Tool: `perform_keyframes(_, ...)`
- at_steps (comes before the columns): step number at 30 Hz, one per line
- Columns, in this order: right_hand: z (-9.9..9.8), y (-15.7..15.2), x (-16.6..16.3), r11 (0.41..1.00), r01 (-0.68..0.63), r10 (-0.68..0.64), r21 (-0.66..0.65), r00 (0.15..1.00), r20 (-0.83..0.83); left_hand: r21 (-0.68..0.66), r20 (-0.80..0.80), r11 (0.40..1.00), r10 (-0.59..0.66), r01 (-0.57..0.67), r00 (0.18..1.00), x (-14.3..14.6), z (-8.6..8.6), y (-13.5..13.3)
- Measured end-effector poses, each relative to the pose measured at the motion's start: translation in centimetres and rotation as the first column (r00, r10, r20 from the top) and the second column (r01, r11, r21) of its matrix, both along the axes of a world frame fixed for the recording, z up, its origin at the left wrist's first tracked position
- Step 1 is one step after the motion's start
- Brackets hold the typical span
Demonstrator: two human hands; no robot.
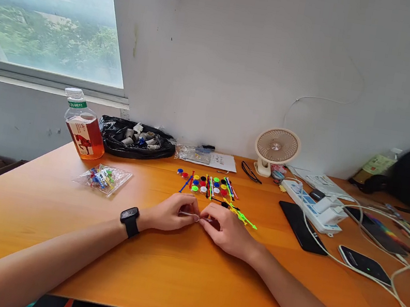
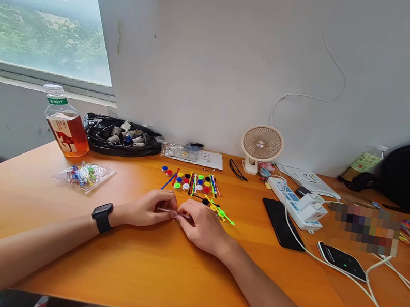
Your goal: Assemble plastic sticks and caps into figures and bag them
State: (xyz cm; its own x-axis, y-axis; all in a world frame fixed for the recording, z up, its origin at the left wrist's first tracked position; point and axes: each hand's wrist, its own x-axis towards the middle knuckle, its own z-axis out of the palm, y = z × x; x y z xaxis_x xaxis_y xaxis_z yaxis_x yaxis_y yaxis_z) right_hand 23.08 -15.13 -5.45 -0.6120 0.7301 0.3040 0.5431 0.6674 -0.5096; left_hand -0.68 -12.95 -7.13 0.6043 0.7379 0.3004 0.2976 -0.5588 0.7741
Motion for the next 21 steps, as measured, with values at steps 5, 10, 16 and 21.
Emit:
perform_keyframes(5, 0.1, 0.4, 0.0, 0.985, 0.123, -0.138, -0.120, 0.981, -0.136, -0.045, 0.169, 0.985, 0.171, -0.165, 0.971, -0.4, 0.0, 0.3)
perform_keyframes(10, 0.1, 1.1, 0.2, 0.950, 0.265, -0.295, -0.165, 0.935, -0.197, 0.102, 0.203, 0.953, 0.262, -0.286, 0.943, -0.5, -0.2, 0.6)
perform_keyframes(16, 0.8, 0.5, 0.1, 0.838, -0.056, -0.139, -0.543, 0.940, -0.312, 0.215, 0.197, 0.924, 0.276, -0.317, 0.941, -0.4, 0.3, 0.2)
perform_keyframes(21, 1.0, 0.7, 0.1, 0.871, -0.057, -0.185, -0.488, 0.882, -0.433, 0.209, 0.160, 0.937, 0.251, -0.281, 0.955, -0.3, 0.4, 0.0)
